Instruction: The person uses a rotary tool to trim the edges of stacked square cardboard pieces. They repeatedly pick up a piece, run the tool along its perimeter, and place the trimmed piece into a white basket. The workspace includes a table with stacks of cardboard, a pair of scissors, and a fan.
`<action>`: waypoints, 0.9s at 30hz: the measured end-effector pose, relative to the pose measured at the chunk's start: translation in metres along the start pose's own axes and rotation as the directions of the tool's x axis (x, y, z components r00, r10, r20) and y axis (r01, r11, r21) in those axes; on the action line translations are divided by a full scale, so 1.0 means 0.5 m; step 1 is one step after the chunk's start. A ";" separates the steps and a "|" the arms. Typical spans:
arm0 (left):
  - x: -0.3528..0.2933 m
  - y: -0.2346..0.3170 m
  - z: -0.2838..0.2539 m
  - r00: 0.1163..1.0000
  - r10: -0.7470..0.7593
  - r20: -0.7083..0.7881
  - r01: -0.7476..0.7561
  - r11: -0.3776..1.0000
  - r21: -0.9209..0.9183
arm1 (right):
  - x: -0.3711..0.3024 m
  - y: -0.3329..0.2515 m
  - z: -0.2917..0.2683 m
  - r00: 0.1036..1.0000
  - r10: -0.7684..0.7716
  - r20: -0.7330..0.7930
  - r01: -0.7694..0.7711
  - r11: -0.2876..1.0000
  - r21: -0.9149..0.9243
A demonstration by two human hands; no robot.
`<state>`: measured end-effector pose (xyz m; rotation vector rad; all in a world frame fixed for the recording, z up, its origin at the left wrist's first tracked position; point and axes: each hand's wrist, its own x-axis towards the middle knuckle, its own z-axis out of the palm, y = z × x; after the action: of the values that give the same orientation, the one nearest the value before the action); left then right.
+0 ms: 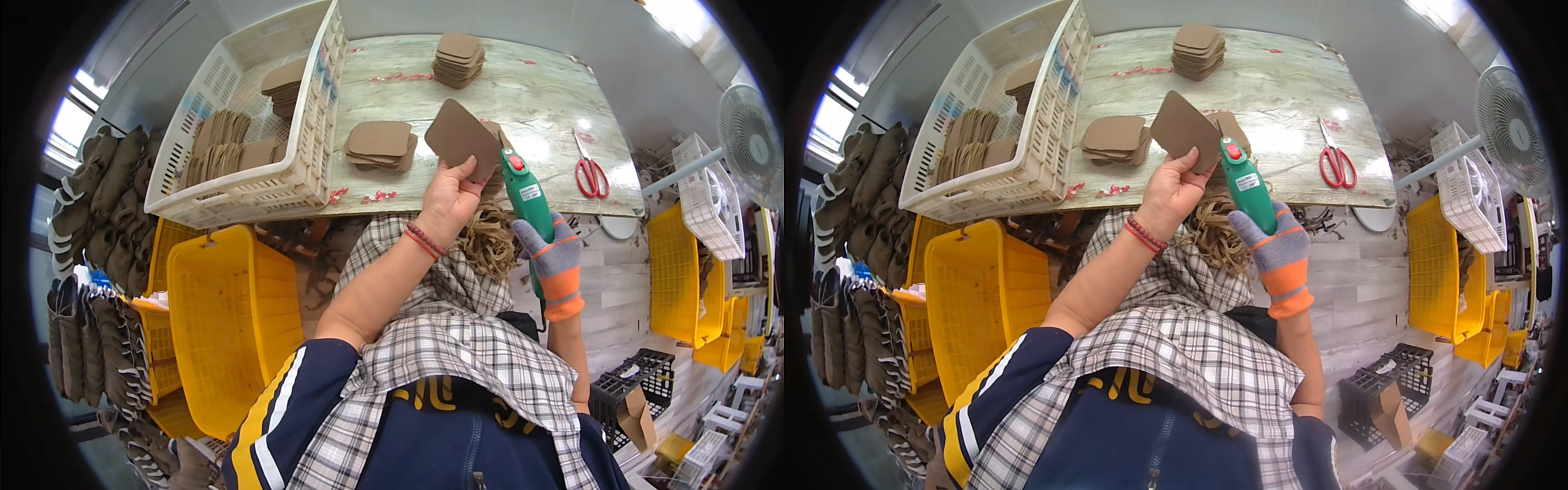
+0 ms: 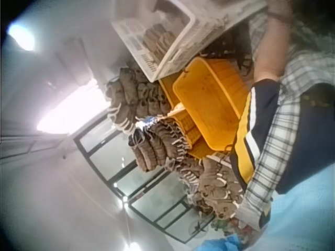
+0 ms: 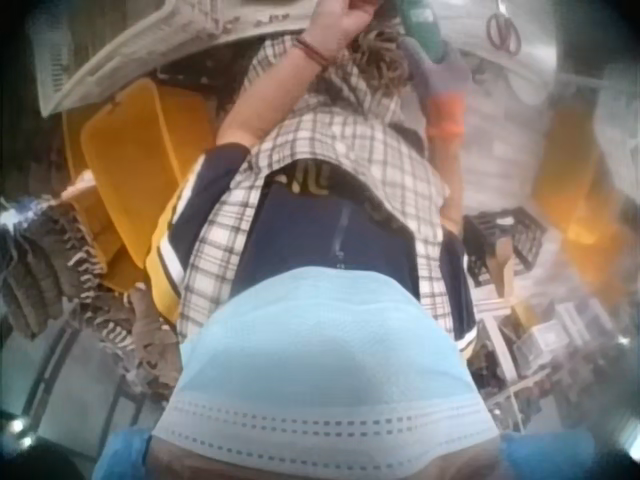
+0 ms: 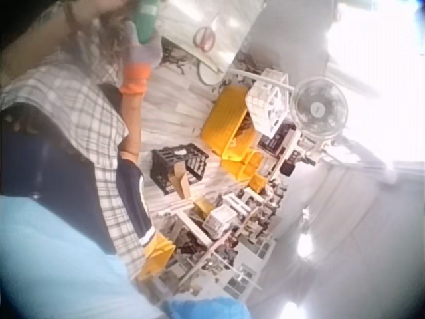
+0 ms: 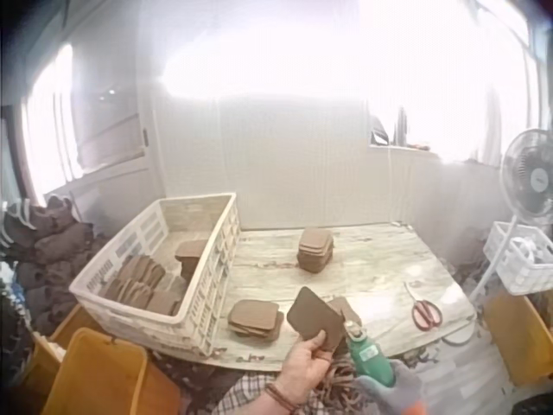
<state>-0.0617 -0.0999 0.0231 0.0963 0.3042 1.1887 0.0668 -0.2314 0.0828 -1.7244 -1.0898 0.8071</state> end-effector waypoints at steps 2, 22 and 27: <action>0.002 0.008 -0.015 1.000 -0.004 0.026 0.002 0.994 0.106 | 0.003 0.002 -0.003 1.000 -0.005 0.007 0.005 1.000 0.004; 0.164 0.118 -0.073 0.866 -0.040 0.499 -0.323 -0.806 0.496 | -0.007 0.094 -0.052 0.993 0.099 -0.061 -0.100 0.995 -0.004; 0.138 0.089 -0.044 0.817 0.031 0.575 -0.400 -0.688 0.605 | -0.010 0.107 -0.051 0.991 0.113 -0.068 -0.112 0.994 0.013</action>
<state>-0.0848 -0.0214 -0.0004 2.4143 1.2866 0.9127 0.1037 -0.2553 0.0430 -1.8059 -0.9485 0.8152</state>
